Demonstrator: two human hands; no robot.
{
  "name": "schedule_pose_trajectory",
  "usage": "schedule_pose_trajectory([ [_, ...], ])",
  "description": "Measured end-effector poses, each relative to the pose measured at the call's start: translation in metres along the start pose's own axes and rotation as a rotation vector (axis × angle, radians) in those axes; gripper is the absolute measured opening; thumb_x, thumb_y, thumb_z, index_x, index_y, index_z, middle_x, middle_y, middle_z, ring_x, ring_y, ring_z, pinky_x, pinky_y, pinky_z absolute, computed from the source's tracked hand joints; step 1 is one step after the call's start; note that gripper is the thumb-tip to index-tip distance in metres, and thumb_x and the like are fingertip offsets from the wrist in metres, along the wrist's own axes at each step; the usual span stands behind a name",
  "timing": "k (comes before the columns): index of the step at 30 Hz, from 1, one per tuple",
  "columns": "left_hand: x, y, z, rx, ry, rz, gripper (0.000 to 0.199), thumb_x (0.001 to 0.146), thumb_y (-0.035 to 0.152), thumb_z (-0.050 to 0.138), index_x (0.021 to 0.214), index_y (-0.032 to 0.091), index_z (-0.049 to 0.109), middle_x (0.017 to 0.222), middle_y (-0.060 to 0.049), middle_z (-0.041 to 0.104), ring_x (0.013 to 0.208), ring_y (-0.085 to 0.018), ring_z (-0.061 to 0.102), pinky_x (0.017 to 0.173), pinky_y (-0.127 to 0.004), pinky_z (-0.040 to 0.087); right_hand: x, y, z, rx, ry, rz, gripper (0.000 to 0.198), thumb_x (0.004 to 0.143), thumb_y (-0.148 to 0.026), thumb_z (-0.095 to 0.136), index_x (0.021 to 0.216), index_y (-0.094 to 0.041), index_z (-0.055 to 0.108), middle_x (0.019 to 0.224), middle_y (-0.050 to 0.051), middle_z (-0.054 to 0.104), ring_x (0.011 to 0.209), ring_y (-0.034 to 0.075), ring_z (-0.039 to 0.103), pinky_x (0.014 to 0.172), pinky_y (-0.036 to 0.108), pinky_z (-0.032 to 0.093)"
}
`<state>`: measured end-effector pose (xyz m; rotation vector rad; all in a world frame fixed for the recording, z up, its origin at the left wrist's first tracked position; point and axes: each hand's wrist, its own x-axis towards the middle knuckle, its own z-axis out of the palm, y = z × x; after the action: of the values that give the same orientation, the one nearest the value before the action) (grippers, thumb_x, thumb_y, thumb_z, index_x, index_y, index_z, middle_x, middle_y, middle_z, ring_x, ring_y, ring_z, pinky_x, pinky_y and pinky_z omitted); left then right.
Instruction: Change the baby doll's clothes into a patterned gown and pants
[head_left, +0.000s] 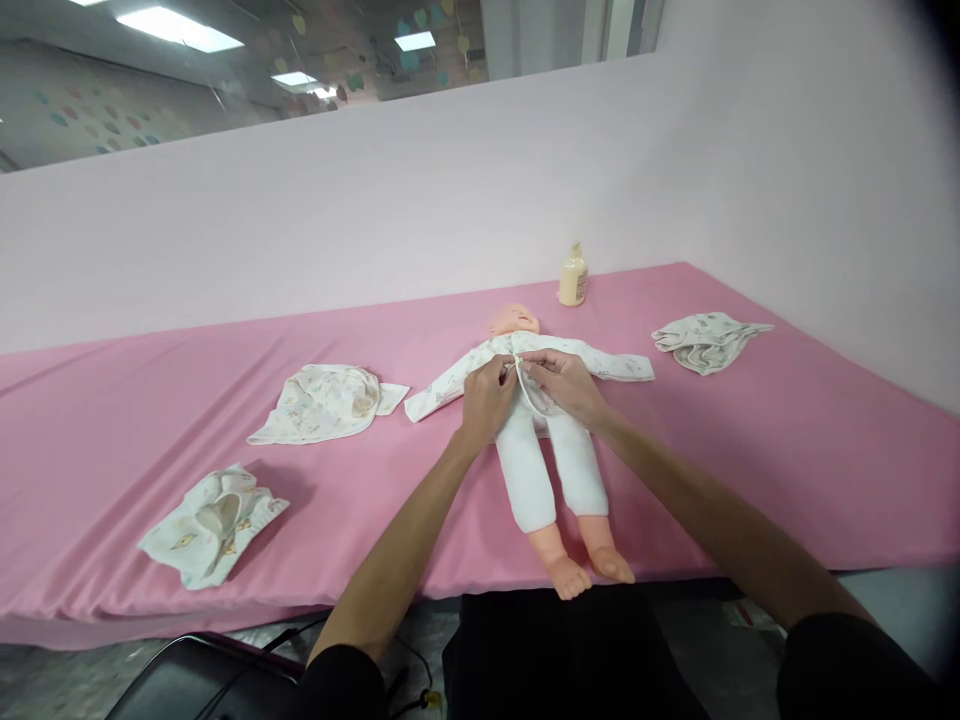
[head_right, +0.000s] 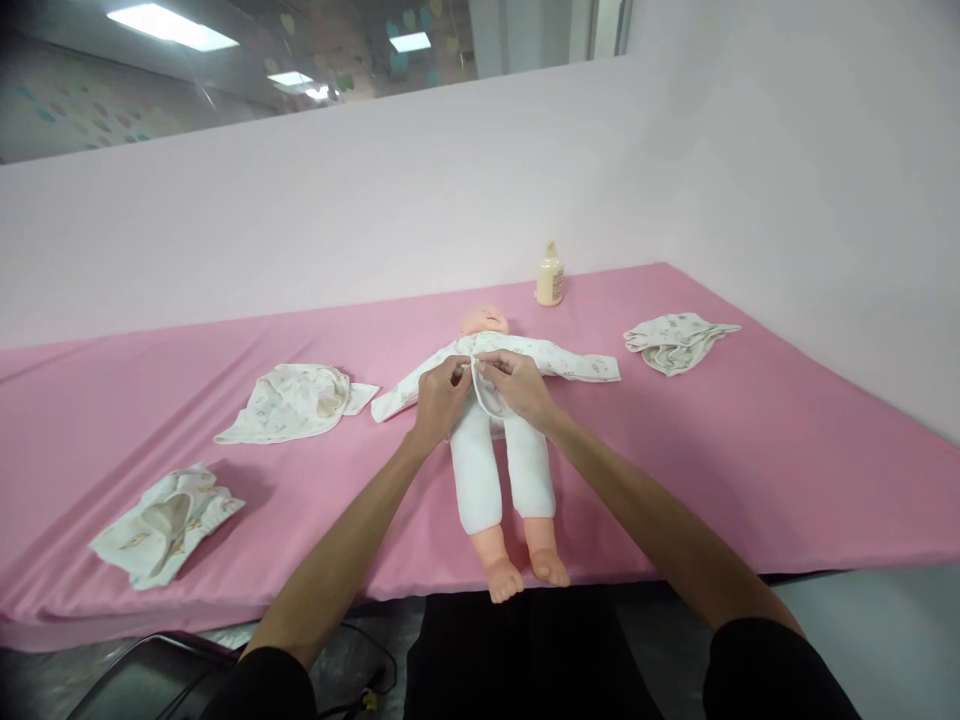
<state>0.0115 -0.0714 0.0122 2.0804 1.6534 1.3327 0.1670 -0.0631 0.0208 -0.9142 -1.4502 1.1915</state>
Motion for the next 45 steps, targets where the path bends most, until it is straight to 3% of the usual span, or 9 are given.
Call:
schedule_pose_trajectory([
  [4,-0.001,0.000,0.000,-0.013,0.016,-0.007,0.020,0.094,0.025,0.053,0.104,0.019,0.070,0.062,0.005,0.056,0.060,-0.011,0.048,0.067,-0.024,0.039,-0.001,0.001,0.000,-0.003,-0.002,-0.010,0.042,0.081,-0.041,0.071,0.113,-0.014,0.074,0.074,-0.001,0.061,0.054,0.006,0.040,0.049,0.022,0.032],
  [12,0.000,-0.004,0.002,-0.024,0.048,0.073,0.021,0.096,0.025,0.053,0.095,0.017,0.073,0.073,0.000,0.066,0.066,-0.011,0.053,0.067,-0.024,0.039,0.000,0.006,-0.001,0.013,-0.001,-0.036,0.037,0.082,-0.042,0.069,0.109,-0.016,0.076,0.070,-0.002,0.060,0.053,0.007,0.041,0.050,0.024,0.034],
  [21,0.000,-0.006,0.004,-0.001,0.069,0.039,0.023,0.097,0.029,0.053,0.107,0.017,0.070,0.065,0.003,0.059,0.061,-0.011,0.052,0.064,-0.023,0.037,0.002,0.010,-0.001,0.018,0.004,-0.053,0.036,0.083,-0.041,0.068,0.109,-0.017,0.077,0.069,-0.002,0.061,0.053,0.007,0.042,0.050,0.023,0.035],
  [28,-0.001,-0.010,0.007,0.171,0.107,0.175,0.021,0.098,0.025,0.053,0.103,0.017,0.071,0.078,-0.003,0.070,0.071,-0.014,0.061,0.068,-0.025,0.039,0.001,0.009,-0.001,0.005,0.016,-0.048,0.038,0.083,-0.042,0.068,0.110,-0.017,0.077,0.069,-0.001,0.060,0.058,0.009,0.044,0.054,0.023,0.037],
  [35,-0.002,-0.011,0.008,0.245,0.048,0.231,0.019,0.099,0.020,0.050,0.100,0.016,0.068,0.089,-0.006,0.072,0.077,-0.015,0.062,0.069,-0.026,0.040,0.001,0.008,0.000,-0.015,0.018,-0.050,0.038,0.084,-0.041,0.067,0.113,-0.017,0.076,0.065,-0.002,0.055,0.056,0.009,0.041,0.053,0.024,0.035],
  [45,-0.004,-0.006,0.007,0.296,0.000,0.203,0.016,0.098,0.018,0.051,0.091,0.015,0.065,0.086,-0.007,0.070,0.076,-0.017,0.060,0.068,-0.027,0.039,0.003,0.007,0.002,0.074,0.027,0.034,0.044,0.075,-0.045,0.078,0.106,-0.015,0.075,0.065,-0.004,0.055,0.050,0.006,0.038,0.045,0.024,0.028],
])
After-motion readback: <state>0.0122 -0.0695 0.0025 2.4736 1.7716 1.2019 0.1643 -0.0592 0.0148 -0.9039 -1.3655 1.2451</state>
